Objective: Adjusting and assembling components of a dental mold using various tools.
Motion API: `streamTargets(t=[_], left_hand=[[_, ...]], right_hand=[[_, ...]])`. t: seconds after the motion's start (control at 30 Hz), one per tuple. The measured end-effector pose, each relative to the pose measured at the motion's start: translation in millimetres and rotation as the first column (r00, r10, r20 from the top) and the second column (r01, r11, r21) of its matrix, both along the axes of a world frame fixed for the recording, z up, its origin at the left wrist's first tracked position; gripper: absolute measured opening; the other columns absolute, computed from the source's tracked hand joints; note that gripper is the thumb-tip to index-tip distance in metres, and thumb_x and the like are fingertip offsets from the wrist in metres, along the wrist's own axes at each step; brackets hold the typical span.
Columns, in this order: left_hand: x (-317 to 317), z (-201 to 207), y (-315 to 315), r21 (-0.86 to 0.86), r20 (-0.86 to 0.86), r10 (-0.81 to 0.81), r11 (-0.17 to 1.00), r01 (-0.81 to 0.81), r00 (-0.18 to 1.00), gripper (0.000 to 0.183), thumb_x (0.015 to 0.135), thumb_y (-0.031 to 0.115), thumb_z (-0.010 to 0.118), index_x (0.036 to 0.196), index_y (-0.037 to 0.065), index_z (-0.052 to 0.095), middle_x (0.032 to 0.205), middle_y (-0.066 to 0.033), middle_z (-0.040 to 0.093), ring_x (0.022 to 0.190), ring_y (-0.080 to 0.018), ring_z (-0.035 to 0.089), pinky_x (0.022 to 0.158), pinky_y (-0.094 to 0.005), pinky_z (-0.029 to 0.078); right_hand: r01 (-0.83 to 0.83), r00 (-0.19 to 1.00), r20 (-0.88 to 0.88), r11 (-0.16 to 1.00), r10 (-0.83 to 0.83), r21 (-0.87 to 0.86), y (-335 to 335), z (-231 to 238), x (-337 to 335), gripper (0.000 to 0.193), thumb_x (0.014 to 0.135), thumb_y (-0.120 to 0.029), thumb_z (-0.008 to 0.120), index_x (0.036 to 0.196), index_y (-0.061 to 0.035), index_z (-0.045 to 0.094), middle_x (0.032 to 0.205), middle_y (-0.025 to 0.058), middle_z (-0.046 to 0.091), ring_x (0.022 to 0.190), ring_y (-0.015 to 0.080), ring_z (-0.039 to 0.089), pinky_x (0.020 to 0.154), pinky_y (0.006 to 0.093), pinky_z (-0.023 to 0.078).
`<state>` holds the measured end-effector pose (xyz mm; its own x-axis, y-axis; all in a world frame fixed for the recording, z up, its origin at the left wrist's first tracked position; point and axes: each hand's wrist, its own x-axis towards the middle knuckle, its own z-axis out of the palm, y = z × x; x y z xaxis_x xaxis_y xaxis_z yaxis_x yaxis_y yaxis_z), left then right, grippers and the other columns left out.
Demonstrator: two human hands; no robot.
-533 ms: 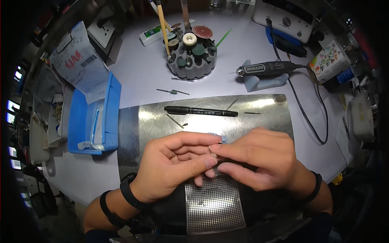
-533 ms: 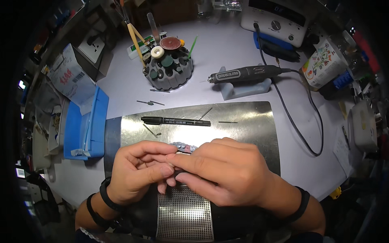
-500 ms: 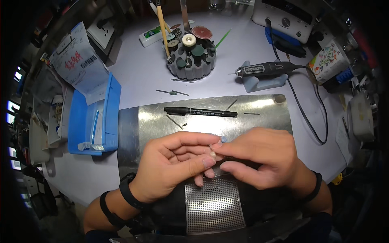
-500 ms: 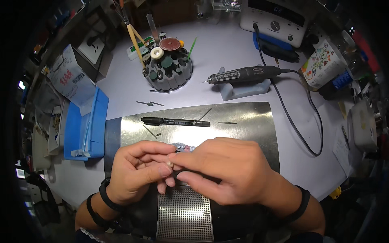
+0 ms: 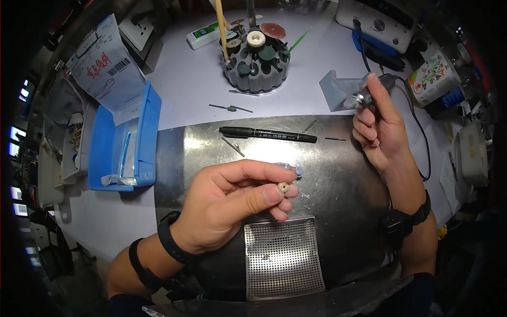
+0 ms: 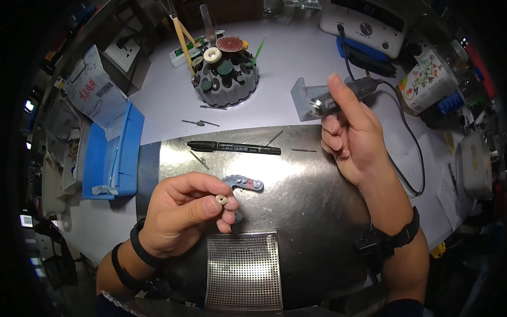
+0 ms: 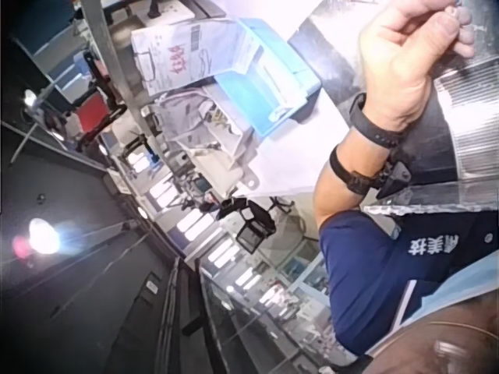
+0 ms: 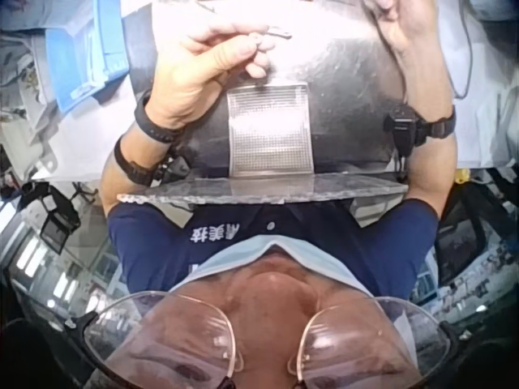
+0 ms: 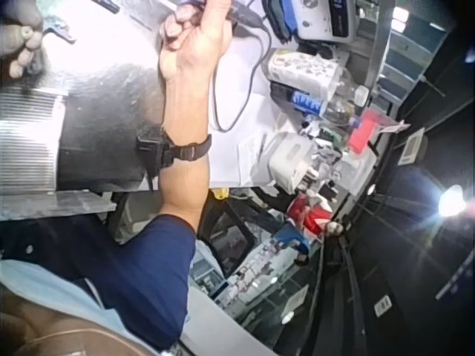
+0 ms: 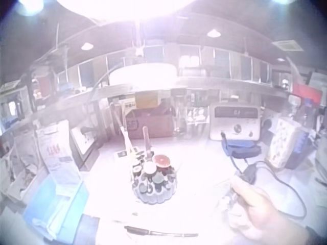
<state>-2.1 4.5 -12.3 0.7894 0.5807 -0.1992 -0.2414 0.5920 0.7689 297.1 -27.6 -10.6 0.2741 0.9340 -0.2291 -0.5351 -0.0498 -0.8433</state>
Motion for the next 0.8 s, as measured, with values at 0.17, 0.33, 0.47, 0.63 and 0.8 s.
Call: streamTargets(t=[0.17, 0.33, 0.47, 0.63, 0.8], left_hand=[[2.0, 2.0, -1.0, 0.015, -0.046, 0.009, 1.000, -0.009, 0.999, 0.023, 0.098, -0.003, 0.064, 0.120, -0.010, 0.065, 0.111, -0.0226, 0.070, 0.094, -0.0255, 0.073, 0.080, -0.0355, 0.064], [3.7, 4.9, -5.5, 0.230, -0.125, 0.026, 0.973, 0.003, 0.992, 0.019, 0.095, -0.006, 0.067, 0.114, -0.011, 0.068, 0.111, -0.0230, 0.068, 0.089, -0.0242, 0.073, 0.079, -0.0331, 0.062], [5.7, 3.9, -6.0, 0.256, -0.111, 0.034, 0.967, -0.004, 0.993, 0.019, 0.095, -0.007, 0.066, 0.114, -0.010, 0.068, 0.111, -0.0226, 0.068, 0.088, -0.0243, 0.073, 0.079, -0.0329, 0.062], [1.4, 0.7, -5.8, 0.251, -0.060, -0.006, 0.968, 0.021, 0.998, 0.024, 0.098, -0.004, 0.066, 0.121, -0.009, 0.068, 0.107, -0.0154, 0.070, 0.092, -0.0165, 0.071, 0.084, -0.0264, 0.060], [3.1, 2.5, -6.5, 0.252, -0.082, -0.017, 0.967, 0.038, 0.996, 0.025, 0.097, -0.003, 0.067, 0.121, -0.009, 0.068, 0.108, -0.0157, 0.070, 0.092, -0.0170, 0.071, 0.083, -0.0264, 0.061]], right_hand=[[-0.001, 0.863, 0.446, 0.882, -0.237, 0.471, -24.1, 9.2, -33.6, 0.024, 0.089, -0.019, 0.077, 0.089, -0.0056, 0.057, 0.074, 0.0049, 0.062, 0.060, 0.0112, 0.058, 0.056, 0.0250, 0.046], [-0.447, 0.602, 0.792, 0.780, -0.099, 0.438, -54.0, 28.5, -66.3, 0.025, 0.086, -0.015, 0.074, 0.102, -0.0061, 0.058, 0.084, 0.0091, 0.061, 0.079, 0.0231, 0.061, 0.080, 0.0423, 0.056], [-0.468, 0.588, 0.805, 0.779, -0.077, 0.417, -62.8, 25.2, -74.4, 0.022, 0.086, -0.011, 0.076, 0.101, -0.0051, 0.060, 0.083, 0.0085, 0.062, 0.083, 0.0263, 0.069, 0.095, 0.0537, 0.059], [-0.443, 0.652, 0.758, 0.823, 0.024, 0.356, -69.0, 26.3, -81.0, 0.018, 0.091, -0.012, 0.072, 0.099, -0.0046, 0.058, 0.082, 0.0114, 0.058, 0.090, 0.0379, 0.074, 0.095, 0.0582, 0.060], [-0.411, 0.672, 0.740, 0.827, -0.009, 0.383, -70.3, 23.5, -84.4, 0.020, 0.092, -0.013, 0.072, 0.099, -0.0035, 0.057, 0.081, 0.0117, 0.056, 0.089, 0.0400, 0.074, 0.094, 0.0580, 0.060]])
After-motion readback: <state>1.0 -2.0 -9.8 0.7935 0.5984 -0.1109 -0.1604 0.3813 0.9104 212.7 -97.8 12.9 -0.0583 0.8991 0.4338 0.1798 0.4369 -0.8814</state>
